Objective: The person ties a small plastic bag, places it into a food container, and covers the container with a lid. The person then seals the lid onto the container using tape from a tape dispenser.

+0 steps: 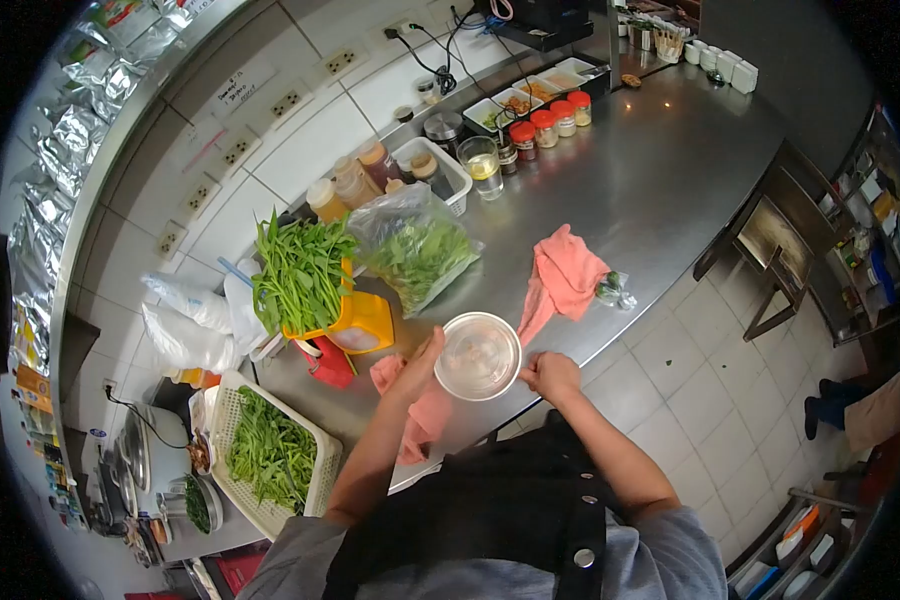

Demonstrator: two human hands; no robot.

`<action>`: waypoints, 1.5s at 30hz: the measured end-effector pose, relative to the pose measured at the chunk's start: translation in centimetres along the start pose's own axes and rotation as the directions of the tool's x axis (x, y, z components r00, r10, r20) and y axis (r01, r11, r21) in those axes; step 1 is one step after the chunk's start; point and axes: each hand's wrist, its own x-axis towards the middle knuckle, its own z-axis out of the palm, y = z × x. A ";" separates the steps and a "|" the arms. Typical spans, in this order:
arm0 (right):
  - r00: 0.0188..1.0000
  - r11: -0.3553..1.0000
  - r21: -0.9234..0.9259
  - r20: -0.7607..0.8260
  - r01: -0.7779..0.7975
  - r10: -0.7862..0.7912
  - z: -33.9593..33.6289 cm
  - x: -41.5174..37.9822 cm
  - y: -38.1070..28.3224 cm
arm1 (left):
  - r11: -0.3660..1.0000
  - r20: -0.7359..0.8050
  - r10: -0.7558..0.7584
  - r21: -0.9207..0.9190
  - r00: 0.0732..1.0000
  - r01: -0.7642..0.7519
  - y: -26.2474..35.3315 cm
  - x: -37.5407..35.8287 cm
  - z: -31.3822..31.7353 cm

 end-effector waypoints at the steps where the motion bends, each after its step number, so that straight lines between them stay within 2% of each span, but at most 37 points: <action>1: 1.000 1.000 0.001 -0.017 0.017 -0.017 -0.1 -0.2 -0.1 | 0.996 0.037 -0.017 -0.092 0.999 0.020 -0.5 0.2 0.0; 2: 0.999 0.999 0.004 -0.036 0.034 -0.033 -0.1 -0.2 -0.2 | 0.996 0.037 -0.016 -0.091 0.999 0.019 -1.1 0.5 -0.1; 4: 0.998 0.999 0.001 -0.045 0.052 -0.052 0.0 -0.3 0.0 | 0.970 0.078 0.039 -0.243 0.996 -0.018 -2.0 1.0 -0.5; 5: 0.996 0.998 -0.007 -0.056 0.070 -0.070 0.0 -0.2 0.1 | 0.971 0.082 0.050 -0.236 0.995 -0.029 -2.1 1.3 -0.6; 7: 0.990 0.995 -0.004 -0.104 0.097 -0.097 0.2 -0.3 0.1 | 0.931 0.225 0.165 -0.357 0.960 -0.076 -2.3 1.7 -0.5; 8: 0.983 0.993 -0.008 -0.139 0.120 -0.120 0.2 -0.4 0.1 | 0.928 0.148 0.161 -0.358 0.976 -0.099 -2.5 2.1 -0.3; 9: 0.980 0.993 -0.006 -0.158 0.121 -0.121 0.1 -0.4 0.1 | 0.929 0.156 0.176 -0.352 0.972 -0.112 -2.9 2.0 -0.1; 11: 0.985 0.993 -0.025 -0.123 0.116 -0.118 -0.4 -0.5 -0.2 | 0.821 0.064 0.080 -0.570 0.995 -0.029 -1.1 -0.6 1.0; 12: 0.987 0.990 -0.037 -0.077 0.138 -0.140 -1.0 -0.7 -0.3 | 0.753 0.099 0.052 -0.658 0.994 0.026 -2.0 -0.4 0.7; 13: 0.986 0.990 -0.037 -0.088 0.139 -0.142 -1.6 -1.0 -0.6 | 0.755 0.103 0.061 -0.655 0.993 0.021 -1.5 -1.1 0.8; 15: 0.990 0.956 0.266 0.041 0.120 -0.136 -2.6 -1.1 -0.9 | 0.674 0.021 -0.112 -0.733 0.994 0.091 0.8 -3.6 1.6; 16: 0.987 0.930 0.350 0.070 0.111 -0.144 -2.8 -0.7 -0.5 | 0.673 0.023 -0.104 -0.734 0.994 0.087 1.6 -4.4 1.9; 17: 0.987 0.931 0.346 0.065 0.115 -0.146 -2.8 -0.7 -0.3 | 0.690 -0.009 -0.081 -0.722 0.997 0.050 2.2 -5.0 2.3; 19: 0.964 0.852 0.454 -0.162 0.262 -0.211 -2.9 -0.9 0.1 | 0.702 -0.042 -0.050 -0.712 0.998 0.005 3.0 -5.5 2.8; 23: 0.966 0.843 0.490 -0.228 0.223 -0.122 -4.2 -1.8 -0.3 | 0.665 -0.052 -0.031 -0.747 0.998 -0.018 2.9 -5.5 3.5; 25: 0.978 0.571 0.813 0.008 0.116 -0.210 -5.2 -4.0 -3.0 | 0.639 -0.066 -0.045 -0.769 0.997 -0.022 1.4 -4.7 3.4; 26: 0.954 0.629 0.768 0.084 0.123 -0.289 -5.0 -4.3 -3.4 | 0.627 -0.029 -0.016 -0.779 0.999 -0.013 0.3 -3.9 3.3; 27: 0.954 0.630 0.767 0.086 0.121 -0.288 -5.1 -4.7 -4.1 | 0.615 0.007 0.016 -0.788 1.000 -0.004 -0.8 -3.2 3.2; 29: 0.969 0.643 0.763 0.099 0.071 -0.224 -5.6 -5.1 -5.5 | 0.623 -0.003 0.038 -0.781 0.999 -0.026 -0.2 -4.0 3.9; 31: 0.968 0.639 0.766 0.101 0.072 -0.230 -5.1 -4.0 -4.7 | 0.629 -0.018 0.052 -0.776 0.999 -0.046 0.0 -4.2 4.3; 33: 0.932 0.633 0.761 0.111 0.143 -0.345 -5.4 -2.7 -3.4 | 0.631 -0.077 0.069 -0.769 0.995 -0.104 -0.6 -4.0 4.6; 34: 0.910 0.643 0.709 0.007 0.288 -0.415 -6.3 -2.1 -2.9 | 0.629 -0.073 0.054 -0.772 0.996 -0.091 -1.0 -3.7 4.7; 36: 0.926 0.828 0.415 -0.164 0.377 -0.340 -8.0 1.2 0.1 | 0.560 -0.120 0.139 -0.809 0.983 -0.178 -2.1 -2.8 4.7; 37: 0.906 0.904 0.275 -0.363 0.327 -0.217 -9.1 1.7 0.6 | 0.558 -0.120 0.128 -0.812 0.984 -0.172 -3.0 -2.4 4.7; 38: 0.821 0.961 0.144 -0.558 0.238 -0.120 -10.0 1.9 1.2 | 0.623 -0.253 0.123 -0.733 0.960 -0.273 -3.7 -1.9 4.6; 39: 0.726 0.987 -0.035 -0.673 0.158 -0.140 -10.0 2.9 2.6 | 0.681 -0.382 0.130 -0.636 0.915 -0.363 -4.4 -1.5 4.5; 40: 0.614 0.979 -0.200 -0.766 0.051 -0.188 -10.0 3.9 3.9 | 0.678 -0.389 0.124 -0.638 0.913 -0.364 -4.7 -1.5 4.1; 41: 0.619 0.977 -0.206 -0.761 0.058 -0.197 -10.2 4.1 4.3 | 0.763 -0.390 0.131 -0.547 0.912 -0.344 -4.7 -1.5 3.5; 42: 0.658 0.985 -0.172 -0.742 -0.004 -0.127 -10.2 4.4 4.6 | 0.836 -0.392 0.135 -0.448 0.910 -0.317 -4.9 -1.6 3.0; 43: 0.695 0.988 -0.143 -0.717 -0.066 -0.057 -10.3 4.6 4.9 | 0.833 -0.406 0.124 -0.453 0.905 -0.317 -3.8 -2.2 3.0; 45: 0.745 0.988 -0.152 -0.663 -0.033 -0.077 -9.9 6.2 7.1 | 0.870 -0.461 0.220 -0.306 0.860 -0.387 -0.9 -4.0 3.0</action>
